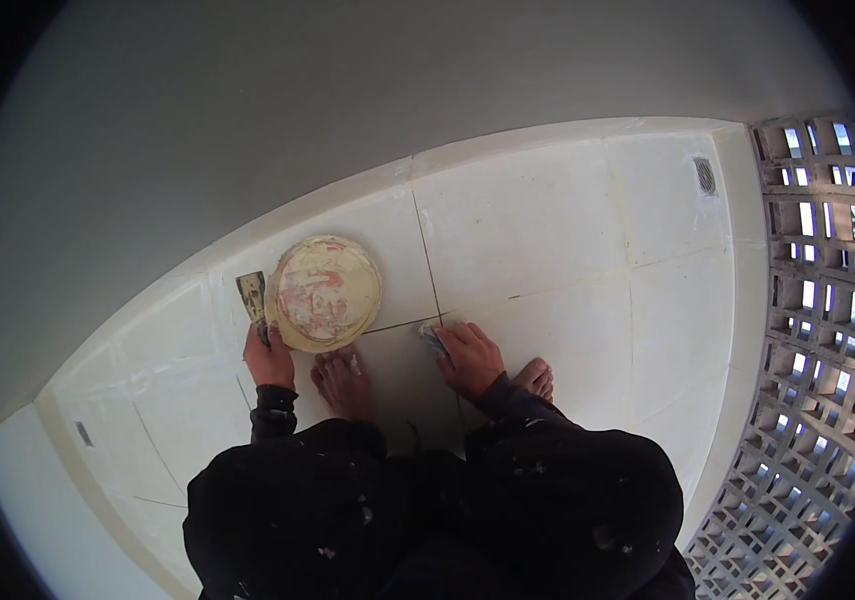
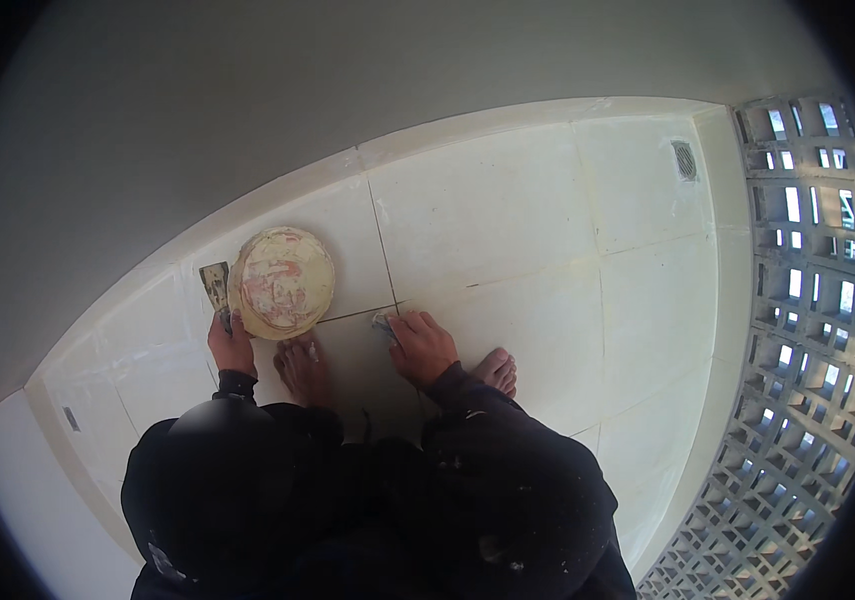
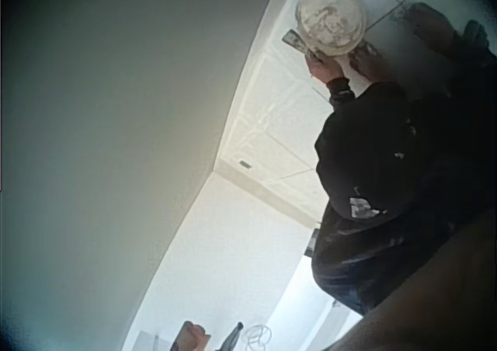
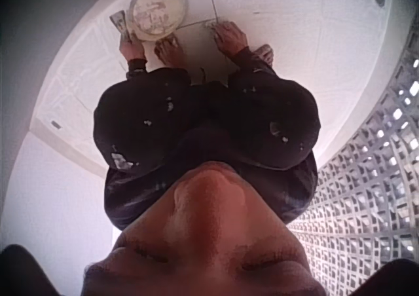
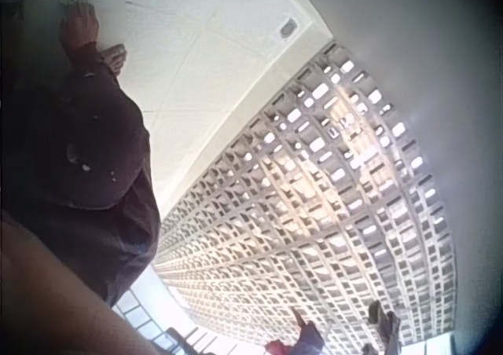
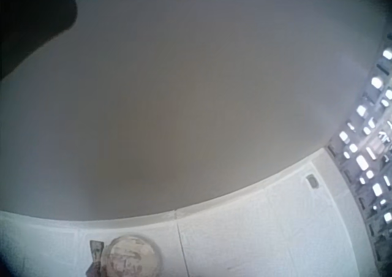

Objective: The person applies grout into the gaps between floor tiles using a putty knife and cleans the surface with a sponge.

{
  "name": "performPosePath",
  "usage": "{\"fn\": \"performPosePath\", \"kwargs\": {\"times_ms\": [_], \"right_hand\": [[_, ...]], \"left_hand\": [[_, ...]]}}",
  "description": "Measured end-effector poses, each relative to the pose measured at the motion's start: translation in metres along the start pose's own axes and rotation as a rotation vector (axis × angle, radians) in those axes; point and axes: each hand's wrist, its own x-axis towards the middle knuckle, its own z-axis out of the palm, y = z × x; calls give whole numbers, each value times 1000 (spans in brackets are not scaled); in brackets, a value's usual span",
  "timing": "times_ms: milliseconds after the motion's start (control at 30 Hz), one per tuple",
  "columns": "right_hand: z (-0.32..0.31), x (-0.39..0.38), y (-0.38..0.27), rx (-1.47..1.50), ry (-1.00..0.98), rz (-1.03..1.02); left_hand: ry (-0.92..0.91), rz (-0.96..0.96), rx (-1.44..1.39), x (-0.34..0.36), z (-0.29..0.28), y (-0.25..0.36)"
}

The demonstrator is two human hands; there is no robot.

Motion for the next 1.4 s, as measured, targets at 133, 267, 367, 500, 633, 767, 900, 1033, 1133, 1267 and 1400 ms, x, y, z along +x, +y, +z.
{"fn": "performPosePath", "kwargs": {"times_ms": [133,267,367,500,633,767,900,1033,1133,1267,1400], "right_hand": [[-5,85,67,74,1,-190],[1,193,129,-140,91,-347],[24,219,168,-455,81,-394],[42,155,176,-459,-123,-502],[28,127,174,-269,-344,-496],[3,219,191,-181,-130,-340],[25,250,232,-419,-52,-456],[46,168,236,-410,-219,-563],[47,94,223,-194,-319,-547],[17,178,234,-12,-317,-284],[-3,288,251,-310,-39,-374]], "left_hand": [[2,-103,-5,11,15,-37],[78,-194,-106,10,35,-76],[135,-294,-124,3,52,-92],[257,-464,-272,-25,64,-117],[347,-576,-357,-29,80,-101],[334,-636,-310,-42,77,-91],[386,-622,-350,-36,86,-96],[430,-630,-344,-29,95,-91],[439,-644,-292,-32,91,-99],[449,-570,-107,-29,91,-103],[340,-640,-221,-27,95,-119]]}}
